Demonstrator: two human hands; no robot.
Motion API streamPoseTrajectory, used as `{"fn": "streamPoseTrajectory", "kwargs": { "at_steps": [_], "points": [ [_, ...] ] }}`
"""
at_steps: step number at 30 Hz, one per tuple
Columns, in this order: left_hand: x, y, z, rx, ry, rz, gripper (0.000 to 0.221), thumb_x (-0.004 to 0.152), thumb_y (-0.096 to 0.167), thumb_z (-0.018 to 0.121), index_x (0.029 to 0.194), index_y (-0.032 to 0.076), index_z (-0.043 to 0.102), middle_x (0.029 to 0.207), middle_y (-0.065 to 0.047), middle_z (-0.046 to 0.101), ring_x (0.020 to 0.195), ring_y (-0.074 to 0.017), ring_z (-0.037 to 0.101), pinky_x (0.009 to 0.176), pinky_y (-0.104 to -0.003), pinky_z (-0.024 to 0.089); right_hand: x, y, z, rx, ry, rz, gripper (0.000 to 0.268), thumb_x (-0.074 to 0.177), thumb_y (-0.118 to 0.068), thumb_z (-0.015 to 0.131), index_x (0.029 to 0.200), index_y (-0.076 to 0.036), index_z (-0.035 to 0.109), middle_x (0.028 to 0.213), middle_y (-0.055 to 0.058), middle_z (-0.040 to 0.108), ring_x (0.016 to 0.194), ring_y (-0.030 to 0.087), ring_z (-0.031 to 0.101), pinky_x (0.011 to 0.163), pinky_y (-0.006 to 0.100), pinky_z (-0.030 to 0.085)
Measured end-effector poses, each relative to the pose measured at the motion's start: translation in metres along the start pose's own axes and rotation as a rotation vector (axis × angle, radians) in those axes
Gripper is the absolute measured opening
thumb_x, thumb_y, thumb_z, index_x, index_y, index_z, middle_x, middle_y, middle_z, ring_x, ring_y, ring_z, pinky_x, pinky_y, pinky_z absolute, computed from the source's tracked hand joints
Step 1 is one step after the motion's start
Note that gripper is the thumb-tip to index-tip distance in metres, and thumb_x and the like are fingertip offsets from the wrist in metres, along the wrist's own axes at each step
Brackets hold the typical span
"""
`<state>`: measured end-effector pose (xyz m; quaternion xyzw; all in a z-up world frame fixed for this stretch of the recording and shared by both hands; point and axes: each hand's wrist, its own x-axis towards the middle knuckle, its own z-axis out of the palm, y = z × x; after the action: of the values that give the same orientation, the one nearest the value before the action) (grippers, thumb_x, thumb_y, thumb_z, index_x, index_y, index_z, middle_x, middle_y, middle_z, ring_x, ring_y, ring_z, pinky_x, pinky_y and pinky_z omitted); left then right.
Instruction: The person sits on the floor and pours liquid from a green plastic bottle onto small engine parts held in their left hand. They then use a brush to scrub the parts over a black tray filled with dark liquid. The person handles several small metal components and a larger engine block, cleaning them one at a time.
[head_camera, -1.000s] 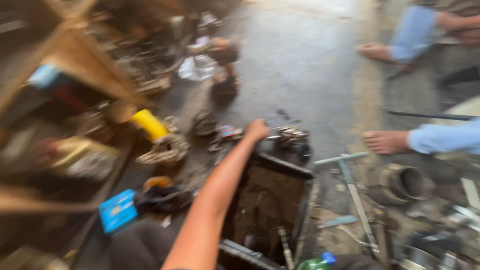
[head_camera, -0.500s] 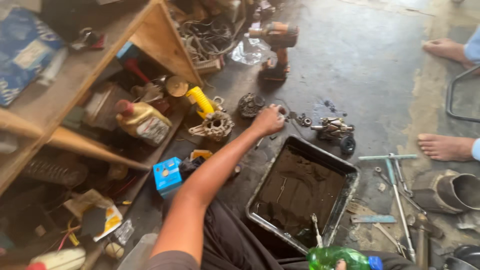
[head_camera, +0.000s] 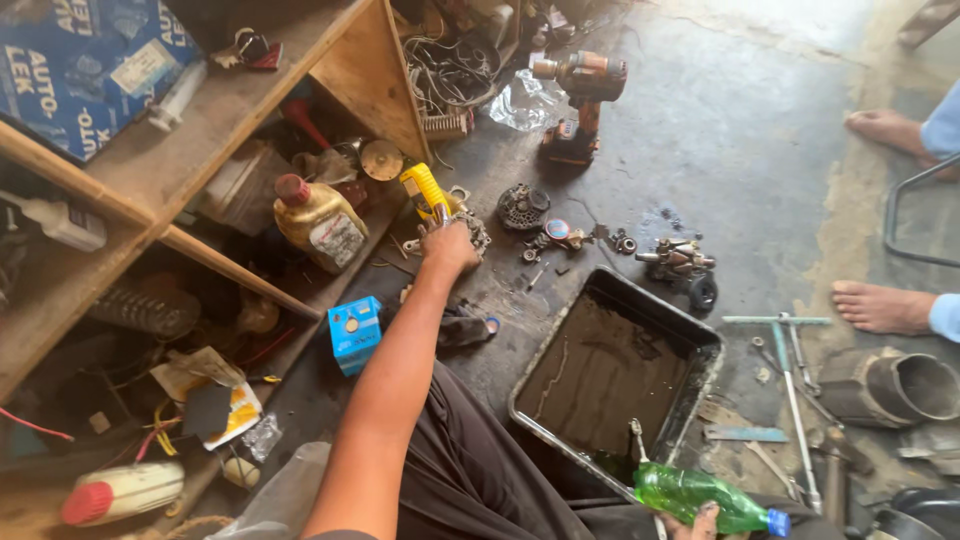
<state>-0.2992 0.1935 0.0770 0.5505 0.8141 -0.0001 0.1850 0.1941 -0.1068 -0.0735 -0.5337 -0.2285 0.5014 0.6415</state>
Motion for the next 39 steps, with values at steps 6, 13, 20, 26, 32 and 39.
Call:
{"fn": "streamPoseTrajectory", "kwargs": {
  "at_steps": [6, 13, 20, 26, 32, 39],
  "points": [
    [-0.006, 0.037, 0.027, 0.195, 0.282, 0.086, 0.063, 0.087, 0.017, 0.067, 0.144, -0.001, 0.048, 0.153, -0.025, 0.041, 0.14, -0.0408, 0.041, 0.117, -0.055, 0.028, -0.011, -0.011, -0.01, 0.086, -0.067, 0.004, 0.061, 0.102, -0.035, 0.048, 0.158, -0.026, 0.025, 0.137, 0.022, 0.05, 0.112, 0.05, 0.06, 0.069, 0.075, 0.051],
    [0.0, 0.089, 0.063, 0.137, 0.242, 0.388, 0.073, 0.087, 0.023, 0.071, 0.149, -0.002, 0.04, 0.156, -0.026, 0.038, 0.146, -0.0449, 0.035, 0.124, -0.052, 0.025, -0.036, -0.041, 0.039, -0.315, 0.032, -0.019, 0.067, 0.092, -0.026, 0.051, 0.154, -0.017, 0.025, 0.135, 0.021, 0.049, 0.115, 0.051, 0.058, 0.076, 0.072, 0.05],
    [0.08, 0.118, 0.071, -0.128, 0.26, 0.243, 0.116, 0.07, 0.05, 0.084, 0.158, 0.008, 0.022, 0.164, -0.028, 0.018, 0.15, -0.0494, 0.018, 0.12, -0.051, 0.015, -0.026, -0.043, 0.057, -0.332, 0.076, -0.009, 0.06, 0.095, -0.033, 0.049, 0.147, -0.011, 0.03, 0.128, 0.022, 0.053, 0.112, 0.05, 0.06, 0.077, 0.071, 0.052],
    [0.117, 0.11, 0.073, -0.099, 0.083, 0.07, 0.108, 0.075, 0.045, 0.083, 0.165, 0.017, 0.03, 0.16, -0.026, 0.035, 0.141, -0.0447, 0.046, 0.121, -0.05, 0.037, -0.006, -0.038, 0.034, -0.321, 0.114, 0.011, 0.056, 0.097, -0.04, 0.047, 0.141, -0.007, 0.034, 0.122, 0.022, 0.056, 0.11, 0.049, 0.061, 0.078, 0.069, 0.054],
    [0.094, 0.107, 0.056, -0.13, 0.345, 0.07, 0.129, 0.058, 0.071, 0.089, 0.152, 0.007, 0.029, 0.142, -0.03, 0.044, 0.121, -0.0415, 0.053, 0.101, -0.047, 0.047, -0.015, -0.012, 0.033, -0.274, 0.094, 0.049, 0.057, 0.099, -0.046, 0.045, 0.135, -0.002, 0.038, 0.117, 0.023, 0.058, 0.107, 0.048, 0.063, 0.079, 0.068, 0.055],
    [0.028, 0.116, 0.005, -1.4, -0.192, 0.446, 0.077, 0.083, 0.064, 0.066, 0.13, 0.003, 0.066, 0.097, -0.006, 0.067, 0.087, -0.0211, 0.063, 0.081, -0.039, 0.054, -0.006, -0.003, 0.007, -0.026, -0.058, 0.102, 0.062, 0.102, -0.054, 0.043, 0.128, 0.003, 0.043, 0.11, 0.024, 0.062, 0.104, 0.047, 0.065, 0.08, 0.067, 0.057]
  ]
}}
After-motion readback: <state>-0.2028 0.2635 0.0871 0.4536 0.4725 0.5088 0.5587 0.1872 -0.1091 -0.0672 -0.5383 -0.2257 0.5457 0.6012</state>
